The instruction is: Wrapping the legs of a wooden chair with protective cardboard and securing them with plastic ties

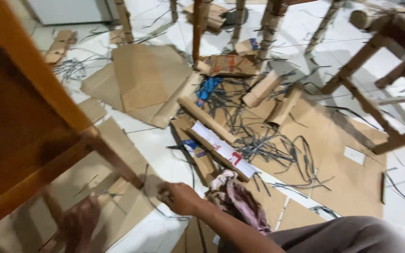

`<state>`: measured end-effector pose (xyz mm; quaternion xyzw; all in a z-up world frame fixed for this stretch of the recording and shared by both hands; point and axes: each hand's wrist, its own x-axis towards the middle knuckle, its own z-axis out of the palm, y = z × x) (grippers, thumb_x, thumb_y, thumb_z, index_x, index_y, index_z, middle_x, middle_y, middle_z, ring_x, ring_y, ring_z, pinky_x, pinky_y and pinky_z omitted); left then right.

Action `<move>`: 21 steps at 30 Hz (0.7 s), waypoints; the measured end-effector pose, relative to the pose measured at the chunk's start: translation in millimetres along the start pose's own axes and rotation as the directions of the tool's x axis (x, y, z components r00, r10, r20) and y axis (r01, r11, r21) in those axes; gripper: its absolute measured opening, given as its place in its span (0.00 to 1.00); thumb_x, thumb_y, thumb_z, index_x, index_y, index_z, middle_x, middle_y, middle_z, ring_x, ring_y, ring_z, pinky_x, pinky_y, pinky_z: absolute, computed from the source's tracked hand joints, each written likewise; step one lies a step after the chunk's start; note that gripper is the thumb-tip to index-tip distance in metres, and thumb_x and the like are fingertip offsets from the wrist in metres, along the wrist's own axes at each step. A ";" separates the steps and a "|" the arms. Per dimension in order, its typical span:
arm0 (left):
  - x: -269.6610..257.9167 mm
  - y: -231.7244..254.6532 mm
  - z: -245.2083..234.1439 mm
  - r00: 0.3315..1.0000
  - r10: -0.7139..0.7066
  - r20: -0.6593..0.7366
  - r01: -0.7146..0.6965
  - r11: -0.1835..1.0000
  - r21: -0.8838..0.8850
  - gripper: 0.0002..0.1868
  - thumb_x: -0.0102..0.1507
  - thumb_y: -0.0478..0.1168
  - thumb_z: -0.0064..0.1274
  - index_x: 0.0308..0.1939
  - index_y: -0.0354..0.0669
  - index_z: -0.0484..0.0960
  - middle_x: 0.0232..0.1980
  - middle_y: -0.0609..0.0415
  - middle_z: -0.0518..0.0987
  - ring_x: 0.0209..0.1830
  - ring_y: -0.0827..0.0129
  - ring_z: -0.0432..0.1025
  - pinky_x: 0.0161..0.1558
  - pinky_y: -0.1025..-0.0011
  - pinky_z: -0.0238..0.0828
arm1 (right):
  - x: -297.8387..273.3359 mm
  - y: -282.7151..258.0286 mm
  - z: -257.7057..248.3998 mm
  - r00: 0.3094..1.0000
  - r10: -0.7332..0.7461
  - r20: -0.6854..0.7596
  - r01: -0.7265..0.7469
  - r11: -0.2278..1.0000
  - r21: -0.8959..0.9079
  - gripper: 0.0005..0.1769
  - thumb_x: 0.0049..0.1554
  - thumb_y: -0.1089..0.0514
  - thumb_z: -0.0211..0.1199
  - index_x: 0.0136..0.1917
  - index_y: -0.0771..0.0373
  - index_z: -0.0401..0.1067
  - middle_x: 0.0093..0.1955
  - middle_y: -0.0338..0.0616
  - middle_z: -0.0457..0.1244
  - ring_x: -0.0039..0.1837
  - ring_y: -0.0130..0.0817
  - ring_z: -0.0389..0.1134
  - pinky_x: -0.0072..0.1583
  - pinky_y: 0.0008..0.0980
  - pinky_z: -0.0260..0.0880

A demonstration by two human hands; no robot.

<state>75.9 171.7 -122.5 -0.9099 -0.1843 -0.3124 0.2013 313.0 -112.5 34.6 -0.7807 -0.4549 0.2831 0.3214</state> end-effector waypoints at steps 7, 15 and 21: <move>-67.2 -58.8 72.2 0.979 -0.058 -0.196 0.040 0.995 -0.090 0.18 0.78 0.37 0.45 0.32 0.40 0.72 0.34 0.46 0.74 0.34 0.55 0.69 0.40 0.57 0.66 | -86.1 111.3 -62.9 0.966 0.230 -0.120 -0.250 0.949 -0.195 0.17 0.58 0.46 0.54 0.58 0.47 0.77 0.55 0.48 0.71 0.56 0.57 0.71 0.54 0.53 0.68; 31.8 40.9 12.1 0.914 -0.163 -0.371 0.105 0.980 -0.171 0.18 0.80 0.37 0.40 0.45 0.24 0.80 0.54 0.26 0.82 0.57 0.34 0.79 0.61 0.43 0.76 | -160.0 238.1 -124.3 0.673 0.632 -0.384 -0.664 0.745 0.063 0.14 0.61 0.51 0.54 0.47 0.56 0.79 0.48 0.45 0.73 0.46 0.41 0.73 0.48 0.39 0.71; 108.4 183.9 -85.2 0.972 -0.214 -0.094 0.128 0.824 -0.551 0.13 0.67 0.29 0.46 0.50 0.29 0.84 0.52 0.36 0.82 0.51 0.42 0.75 0.55 0.51 0.70 | -168.2 304.6 -103.3 0.558 0.750 -0.356 -0.739 0.644 0.198 0.19 0.63 0.44 0.60 0.60 0.56 0.75 0.55 0.42 0.72 0.48 0.35 0.75 0.51 0.35 0.79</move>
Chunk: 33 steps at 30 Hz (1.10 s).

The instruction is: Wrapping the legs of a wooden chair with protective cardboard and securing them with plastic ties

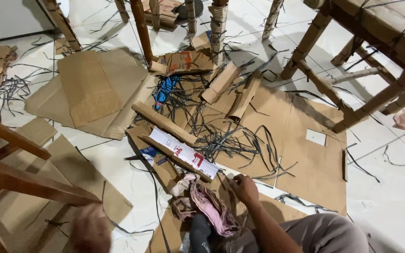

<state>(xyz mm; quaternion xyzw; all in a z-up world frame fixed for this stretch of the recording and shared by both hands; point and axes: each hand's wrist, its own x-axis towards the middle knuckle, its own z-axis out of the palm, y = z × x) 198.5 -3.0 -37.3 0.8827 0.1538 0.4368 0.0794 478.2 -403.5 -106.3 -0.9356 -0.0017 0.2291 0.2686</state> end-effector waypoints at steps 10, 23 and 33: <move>-34.0 224.5 119.6 0.741 -0.206 0.640 0.549 0.734 -0.400 0.11 0.65 0.44 0.51 0.45 0.53 0.89 0.49 0.58 0.88 0.50 0.65 0.81 0.53 0.66 0.76 | 10.9 -2.3 7.2 0.996 -0.016 -0.083 0.019 0.999 0.030 0.18 0.59 0.48 0.61 0.58 0.59 0.74 0.60 0.50 0.66 0.56 0.49 0.71 0.54 0.48 0.74; -62.4 241.7 127.6 0.490 -0.316 0.812 0.809 0.513 -0.288 0.22 0.67 0.56 0.41 0.55 0.55 0.86 0.50 0.60 0.91 0.47 0.69 0.85 0.46 0.72 0.80 | -64.9 -76.7 -17.7 0.937 -0.350 -0.016 0.213 0.531 0.820 0.12 0.61 0.50 0.63 0.41 0.59 0.74 0.34 0.41 0.68 0.37 0.31 0.68 0.45 0.32 0.68; -40.4 171.9 72.6 0.116 -0.590 0.799 0.879 -0.314 -0.359 0.25 0.68 0.52 0.45 0.57 0.35 0.80 0.46 0.42 0.84 0.45 0.57 0.79 0.48 0.61 0.76 | -116.7 -78.4 21.6 0.608 -0.636 0.474 0.371 0.756 0.539 0.08 0.63 0.52 0.63 0.43 0.54 0.74 0.39 0.32 0.66 0.42 0.24 0.62 0.47 0.28 0.63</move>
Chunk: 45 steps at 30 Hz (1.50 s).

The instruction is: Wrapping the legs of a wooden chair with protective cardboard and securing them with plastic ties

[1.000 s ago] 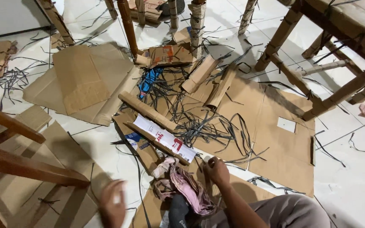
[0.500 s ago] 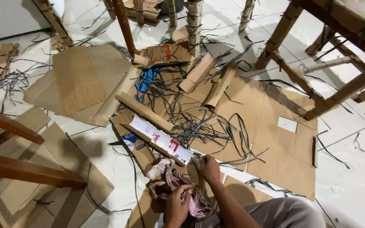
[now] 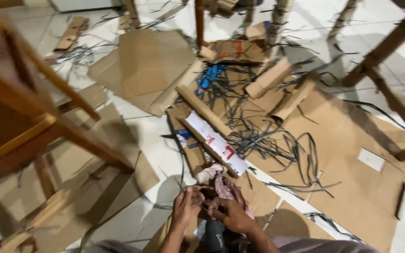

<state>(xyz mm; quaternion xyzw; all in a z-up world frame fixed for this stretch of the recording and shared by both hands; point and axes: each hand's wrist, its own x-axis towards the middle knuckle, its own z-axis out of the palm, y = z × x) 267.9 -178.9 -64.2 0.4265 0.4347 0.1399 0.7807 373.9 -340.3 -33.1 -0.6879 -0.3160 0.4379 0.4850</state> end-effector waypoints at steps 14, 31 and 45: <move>-10.3 0.6 -89.8 0.998 0.029 -0.055 0.006 0.829 0.558 0.27 0.69 0.59 0.37 0.59 0.50 0.85 0.43 0.57 0.86 0.38 0.70 0.79 0.37 0.71 0.72 | 16.7 25.5 44.1 0.998 -0.024 0.051 0.047 0.856 -0.515 0.10 0.61 0.43 0.60 0.47 0.48 0.74 0.45 0.40 0.72 0.50 0.44 0.72 0.52 0.42 0.66; -23.7 14.5 -116.0 0.939 0.215 -0.267 0.186 0.336 0.923 0.09 0.69 0.46 0.48 0.51 0.53 0.76 0.55 0.56 0.81 0.50 0.54 0.77 0.44 0.54 0.74 | 27.4 19.3 35.1 0.718 -0.029 -0.696 -0.126 0.977 -0.171 0.14 0.60 0.48 0.61 0.56 0.56 0.74 0.59 0.43 0.71 0.54 0.38 0.73 0.59 0.39 0.70; 29.9 -36.2 -110.5 0.885 0.462 0.063 -0.068 -0.004 0.998 0.11 0.62 0.37 0.61 0.49 0.52 0.83 0.51 0.55 0.77 0.49 0.61 0.71 0.45 0.64 0.73 | 24.6 28.3 34.3 0.724 -0.219 -0.654 -0.039 0.933 -0.357 0.12 0.60 0.51 0.60 0.53 0.57 0.76 0.56 0.49 0.70 0.59 0.47 0.70 0.61 0.43 0.66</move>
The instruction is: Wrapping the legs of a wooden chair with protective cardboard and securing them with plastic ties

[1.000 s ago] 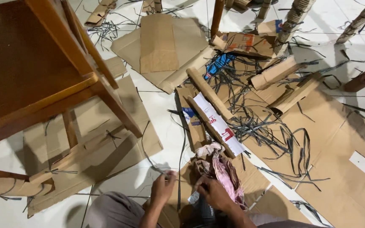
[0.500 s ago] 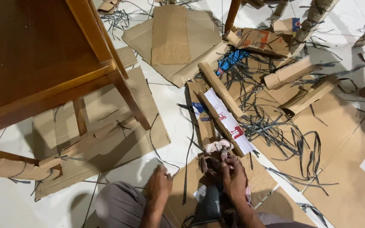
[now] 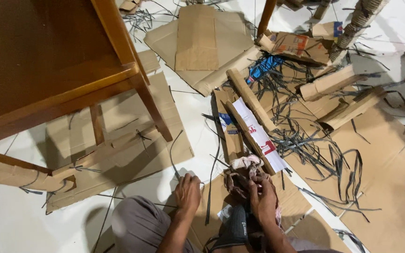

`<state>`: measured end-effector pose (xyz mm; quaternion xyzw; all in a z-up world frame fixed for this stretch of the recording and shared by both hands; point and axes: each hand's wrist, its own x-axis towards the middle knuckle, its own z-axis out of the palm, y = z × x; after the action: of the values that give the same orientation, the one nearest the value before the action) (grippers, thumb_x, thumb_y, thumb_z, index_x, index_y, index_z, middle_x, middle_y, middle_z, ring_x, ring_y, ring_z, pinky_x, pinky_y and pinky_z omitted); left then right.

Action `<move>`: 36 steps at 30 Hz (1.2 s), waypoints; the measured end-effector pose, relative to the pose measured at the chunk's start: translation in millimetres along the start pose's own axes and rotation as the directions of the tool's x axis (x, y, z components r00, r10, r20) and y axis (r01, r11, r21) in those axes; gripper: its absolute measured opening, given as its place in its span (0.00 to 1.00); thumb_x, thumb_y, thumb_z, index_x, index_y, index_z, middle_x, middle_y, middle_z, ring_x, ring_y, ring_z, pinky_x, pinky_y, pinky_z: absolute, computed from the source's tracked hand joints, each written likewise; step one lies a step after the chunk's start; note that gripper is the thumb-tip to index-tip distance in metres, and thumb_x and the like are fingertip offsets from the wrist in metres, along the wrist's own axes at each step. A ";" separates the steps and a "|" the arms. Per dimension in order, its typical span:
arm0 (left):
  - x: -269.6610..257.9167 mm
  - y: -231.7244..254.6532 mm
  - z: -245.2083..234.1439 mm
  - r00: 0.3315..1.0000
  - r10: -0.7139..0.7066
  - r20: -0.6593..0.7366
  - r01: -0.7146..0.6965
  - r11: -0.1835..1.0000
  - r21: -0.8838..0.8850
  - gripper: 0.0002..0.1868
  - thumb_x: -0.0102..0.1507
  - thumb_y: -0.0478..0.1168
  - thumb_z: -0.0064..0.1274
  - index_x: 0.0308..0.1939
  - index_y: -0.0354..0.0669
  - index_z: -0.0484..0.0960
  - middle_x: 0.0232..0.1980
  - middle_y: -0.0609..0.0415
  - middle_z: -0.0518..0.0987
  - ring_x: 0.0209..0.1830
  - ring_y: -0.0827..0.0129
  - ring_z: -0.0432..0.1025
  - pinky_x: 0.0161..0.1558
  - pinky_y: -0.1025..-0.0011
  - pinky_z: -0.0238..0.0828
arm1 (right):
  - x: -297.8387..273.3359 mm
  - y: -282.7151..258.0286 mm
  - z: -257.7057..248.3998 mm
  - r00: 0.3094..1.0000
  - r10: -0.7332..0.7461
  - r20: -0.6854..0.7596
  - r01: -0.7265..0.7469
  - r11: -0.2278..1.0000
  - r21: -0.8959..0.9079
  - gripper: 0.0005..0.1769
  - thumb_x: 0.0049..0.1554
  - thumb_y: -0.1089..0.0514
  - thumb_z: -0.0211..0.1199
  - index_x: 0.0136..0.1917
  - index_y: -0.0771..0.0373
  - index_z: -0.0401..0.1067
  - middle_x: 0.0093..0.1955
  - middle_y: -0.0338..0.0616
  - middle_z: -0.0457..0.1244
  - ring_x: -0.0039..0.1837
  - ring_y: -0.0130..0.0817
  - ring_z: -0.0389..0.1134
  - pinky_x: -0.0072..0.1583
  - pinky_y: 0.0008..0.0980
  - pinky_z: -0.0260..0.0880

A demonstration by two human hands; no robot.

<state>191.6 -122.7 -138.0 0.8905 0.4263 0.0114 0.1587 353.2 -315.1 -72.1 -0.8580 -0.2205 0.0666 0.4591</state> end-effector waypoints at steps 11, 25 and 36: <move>-58.9 60.6 -56.5 0.701 0.464 -0.542 -0.632 0.756 -0.170 0.10 0.64 0.36 0.61 0.49 0.45 0.82 0.48 0.52 0.87 0.45 0.60 0.82 0.68 0.34 0.56 | -26.3 -52.6 -0.5 0.856 -0.237 0.459 0.076 0.937 0.342 0.32 0.60 0.40 0.50 0.71 0.60 0.67 0.68 0.56 0.67 0.67 0.50 0.70 0.66 0.51 0.76; -65.5 -23.4 -112.5 0.933 0.286 -0.219 -0.353 0.845 -0.401 0.07 0.66 0.45 0.58 0.42 0.51 0.88 0.36 0.58 0.80 0.32 0.57 0.75 0.31 0.58 0.69 | -17.0 -71.4 -13.2 0.863 0.117 0.491 -0.201 0.972 0.122 0.20 0.59 0.38 0.54 0.49 0.50 0.80 0.53 0.36 0.74 0.59 0.29 0.71 0.64 0.32 0.64; -85.0 -31.2 -126.1 0.879 0.359 -0.312 -0.464 0.794 -0.393 0.04 0.64 0.39 0.60 0.41 0.49 0.89 0.36 0.58 0.81 0.31 0.66 0.75 0.33 0.66 0.72 | -38.5 -56.8 35.7 0.637 0.112 0.763 -0.493 0.820 0.291 0.24 0.68 0.48 0.49 0.40 0.66 0.75 0.31 0.47 0.66 0.30 0.34 0.59 0.34 0.31 0.57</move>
<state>94.4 -134.8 -17.6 0.8922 0.2212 0.2447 0.3083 289.5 -277.6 -49.3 -0.6472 -0.2057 0.5257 0.5123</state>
